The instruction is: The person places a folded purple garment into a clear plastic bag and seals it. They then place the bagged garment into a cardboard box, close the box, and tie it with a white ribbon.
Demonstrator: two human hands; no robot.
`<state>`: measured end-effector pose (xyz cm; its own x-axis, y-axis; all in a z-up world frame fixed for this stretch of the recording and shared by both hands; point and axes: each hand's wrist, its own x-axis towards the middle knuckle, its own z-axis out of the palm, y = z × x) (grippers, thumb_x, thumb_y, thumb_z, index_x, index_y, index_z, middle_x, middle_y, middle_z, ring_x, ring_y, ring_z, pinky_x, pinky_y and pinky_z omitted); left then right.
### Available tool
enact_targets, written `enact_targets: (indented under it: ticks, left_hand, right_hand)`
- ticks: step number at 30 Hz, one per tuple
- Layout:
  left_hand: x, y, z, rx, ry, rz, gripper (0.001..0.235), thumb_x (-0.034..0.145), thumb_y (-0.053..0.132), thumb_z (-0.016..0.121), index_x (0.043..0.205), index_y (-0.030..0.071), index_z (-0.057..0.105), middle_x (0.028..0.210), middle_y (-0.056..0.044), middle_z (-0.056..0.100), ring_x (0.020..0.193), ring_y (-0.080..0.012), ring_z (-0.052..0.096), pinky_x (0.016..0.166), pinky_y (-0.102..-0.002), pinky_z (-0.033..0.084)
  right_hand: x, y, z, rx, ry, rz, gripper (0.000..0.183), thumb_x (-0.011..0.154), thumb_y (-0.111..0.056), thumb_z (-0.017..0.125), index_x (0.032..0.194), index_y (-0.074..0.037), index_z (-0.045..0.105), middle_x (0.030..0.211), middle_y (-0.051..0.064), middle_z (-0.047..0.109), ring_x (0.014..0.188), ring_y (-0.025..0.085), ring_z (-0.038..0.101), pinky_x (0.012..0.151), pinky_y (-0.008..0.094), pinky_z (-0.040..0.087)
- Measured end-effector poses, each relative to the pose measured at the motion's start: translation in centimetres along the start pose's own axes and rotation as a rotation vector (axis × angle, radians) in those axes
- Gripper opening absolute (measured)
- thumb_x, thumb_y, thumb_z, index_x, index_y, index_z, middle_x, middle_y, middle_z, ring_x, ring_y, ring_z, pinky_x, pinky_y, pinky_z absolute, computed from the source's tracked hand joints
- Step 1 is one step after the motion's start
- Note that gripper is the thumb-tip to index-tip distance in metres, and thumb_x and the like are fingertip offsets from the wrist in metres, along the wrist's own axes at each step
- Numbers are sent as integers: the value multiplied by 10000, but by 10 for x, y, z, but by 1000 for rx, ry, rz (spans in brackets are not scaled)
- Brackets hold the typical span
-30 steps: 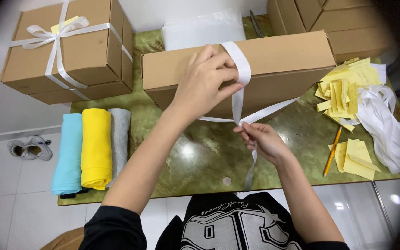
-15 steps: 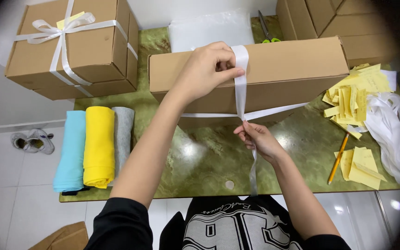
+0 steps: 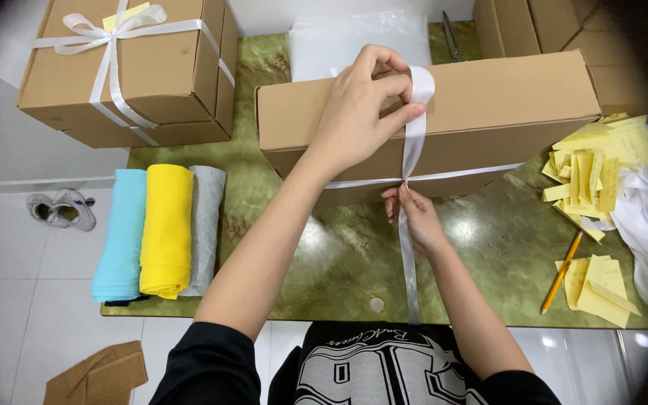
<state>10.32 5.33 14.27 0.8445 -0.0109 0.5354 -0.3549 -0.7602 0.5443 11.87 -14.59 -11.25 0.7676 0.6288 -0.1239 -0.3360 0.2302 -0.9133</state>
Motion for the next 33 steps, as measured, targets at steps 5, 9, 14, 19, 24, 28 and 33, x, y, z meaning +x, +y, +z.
enact_targets:
  ticks: [5, 9, 14, 19, 24, 28, 33]
  left_hand:
    - [2, 12, -3, 63, 0, -70, 278, 1009, 281, 712, 835, 139, 549, 1232, -30, 435, 1058, -170, 677, 664, -376, 506]
    - [4, 15, -4, 96, -18, -167, 383, 963, 223, 838, 993, 118, 471, 1410, -53, 414, 644, -212, 621, 508, -367, 425]
    - [8, 8, 0, 155, -107, -164, 520, 994, 236, 756, 1410, 147, 456, 1574, -46, 443, 1121, -265, 625, 925, -438, 522]
    - [7, 5, 8, 333, -162, -116, 440, 1071, 288, 524, 1475, 113, 523, 1455, -70, 659, 1316, -295, 588, 1116, -484, 423]
    - [16, 27, -6, 377, -388, -220, 1153, 745, 965, 585, 1547, 150, 438, 1534, -75, 545, 1367, -276, 504, 1087, -495, 320]
    - [19, 17, 6, 467, -406, -188, 1093, 681, 808, 828, 1495, 179, 458, 1441, 8, 580, 1252, -252, 532, 989, -458, 359]
    - [17, 11, -4, 348, -378, -145, 1014, 672, 685, 907, 1433, 125, 540, 1292, -76, 658, 1181, -303, 635, 956, -507, 416]
  right_hand:
    - [2, -1, 3, -8, 38, 20, 442, 1121, -388, 521, 1089, 2, 727, 827, 103, 661, 732, 195, 621, 663, 316, 507]
    - [3, 2, 1, -6, 30, 49, 448, 1122, -394, 511, 1086, -4, 729, 875, 113, 682, 780, 201, 637, 696, 325, 515]
    - [3, -4, 5, -33, 57, 59, 449, 1120, -389, 513, 1084, -1, 736, 883, 114, 695, 785, 202, 647, 701, 330, 513]
    - [4, -3, 3, -61, 72, 72, 458, 1105, -415, 527, 1087, -11, 741, 900, 110, 705, 808, 202, 653, 714, 331, 517]
    - [5, -5, 1, -84, 34, 49, 452, 1096, -413, 539, 1124, -15, 751, 944, 111, 738, 848, 202, 681, 754, 332, 545]
    - [3, -12, 2, -148, 34, 47, 452, 1089, -441, 538, 1120, -41, 746, 923, 85, 741, 848, 175, 696, 756, 311, 550]
    - [8, 0, -11, -278, -11, 28, 357, 1132, -307, 559, 1166, -44, 798, 810, 88, 786, 788, 115, 707, 724, 219, 531]
